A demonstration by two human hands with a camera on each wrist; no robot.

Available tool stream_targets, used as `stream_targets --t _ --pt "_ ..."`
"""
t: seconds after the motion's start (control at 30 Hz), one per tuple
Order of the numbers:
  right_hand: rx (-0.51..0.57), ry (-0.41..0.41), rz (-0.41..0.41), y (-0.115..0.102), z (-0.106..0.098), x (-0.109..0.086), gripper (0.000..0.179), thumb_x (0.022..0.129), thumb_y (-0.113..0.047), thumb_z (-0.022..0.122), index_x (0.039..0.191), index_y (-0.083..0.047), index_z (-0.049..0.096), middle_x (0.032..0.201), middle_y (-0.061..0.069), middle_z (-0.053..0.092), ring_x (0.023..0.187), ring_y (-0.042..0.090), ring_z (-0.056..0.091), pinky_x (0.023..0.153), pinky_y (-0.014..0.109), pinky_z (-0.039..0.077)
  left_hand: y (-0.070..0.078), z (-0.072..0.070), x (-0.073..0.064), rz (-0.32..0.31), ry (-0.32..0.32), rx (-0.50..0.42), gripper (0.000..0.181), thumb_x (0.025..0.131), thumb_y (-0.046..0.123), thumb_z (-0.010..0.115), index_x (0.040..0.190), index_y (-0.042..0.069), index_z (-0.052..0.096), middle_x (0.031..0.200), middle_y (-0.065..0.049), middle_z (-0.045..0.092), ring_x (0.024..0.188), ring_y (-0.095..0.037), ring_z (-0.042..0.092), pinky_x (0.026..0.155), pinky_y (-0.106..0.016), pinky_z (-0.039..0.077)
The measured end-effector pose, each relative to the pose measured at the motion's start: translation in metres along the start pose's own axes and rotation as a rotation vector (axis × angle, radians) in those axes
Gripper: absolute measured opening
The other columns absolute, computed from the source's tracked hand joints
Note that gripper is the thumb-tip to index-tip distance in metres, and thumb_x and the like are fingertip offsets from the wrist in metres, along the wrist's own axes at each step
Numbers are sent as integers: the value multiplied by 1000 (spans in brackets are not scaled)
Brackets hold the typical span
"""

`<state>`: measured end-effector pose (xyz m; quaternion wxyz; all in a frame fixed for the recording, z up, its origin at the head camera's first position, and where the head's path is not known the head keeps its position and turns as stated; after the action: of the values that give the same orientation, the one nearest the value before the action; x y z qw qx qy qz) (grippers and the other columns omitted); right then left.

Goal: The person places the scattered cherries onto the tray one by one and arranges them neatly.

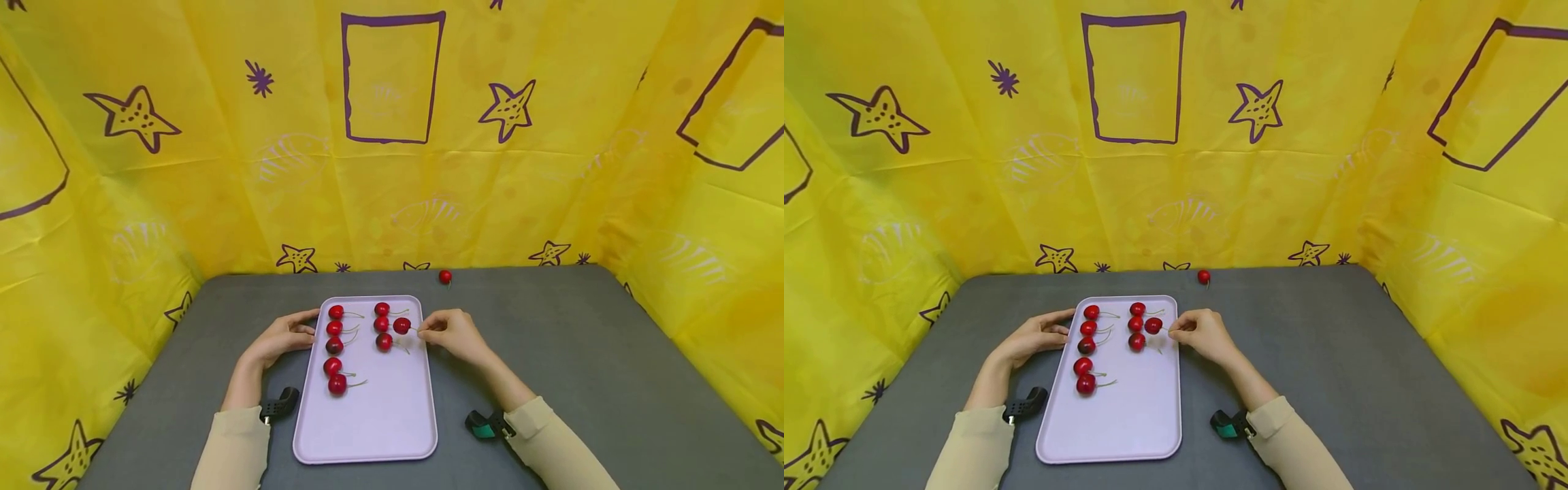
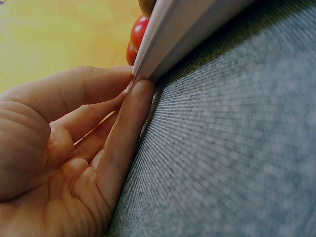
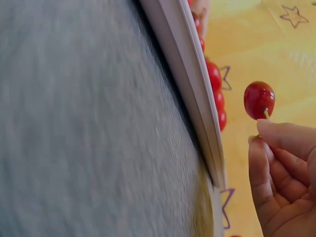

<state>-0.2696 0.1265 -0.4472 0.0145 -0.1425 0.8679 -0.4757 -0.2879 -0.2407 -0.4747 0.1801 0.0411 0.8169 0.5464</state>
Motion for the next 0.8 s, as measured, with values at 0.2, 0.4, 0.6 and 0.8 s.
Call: stream_targets --t 0.2,0.4,0.6,0.8 --pt "-7 -32 -47 -8 12 0 4 82 -19 79 82 -14 77 76 2 74 65 7 60 60 19 51 1 0 0 0 5 7 71 88 15 69 151 7 38 113 -17 65 95 -16 61 84 -22 58" --pt "-4 -78 -71 -14 21 0 6 81 -19 79 82 -12 77 76 1 73 66 6 58 61 18 50 2 0 0 5 3 5 71 88 15 69 151 7 38 113 -18 65 95 -16 61 84 -22 58" --pt "-6 -119 -95 -16 29 -1 6 81 -18 79 82 -12 77 75 1 73 63 4 56 57 18 49 1 0 0 2 6 6 71 88 14 69 151 7 38 113 -17 65 95 -16 61 83 -22 58" --pt "-47 -171 -115 -16 37 -2 4 81 -20 80 80 -17 77 73 -1 73 61 2 55 53 19 46 0 0 0 0 4 -1 71 88 15 70 151 7 38 113 -17 65 95 -16 62 83 -22 58"
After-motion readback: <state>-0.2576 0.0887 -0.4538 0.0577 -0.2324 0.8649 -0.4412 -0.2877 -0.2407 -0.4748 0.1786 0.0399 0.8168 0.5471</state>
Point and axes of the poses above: each hand's wrist, its own x-axis towards the middle knuckle, its own z-axis out of the palm, y = z × x, the point moved 3 cm from there along x, towards the middle knuckle
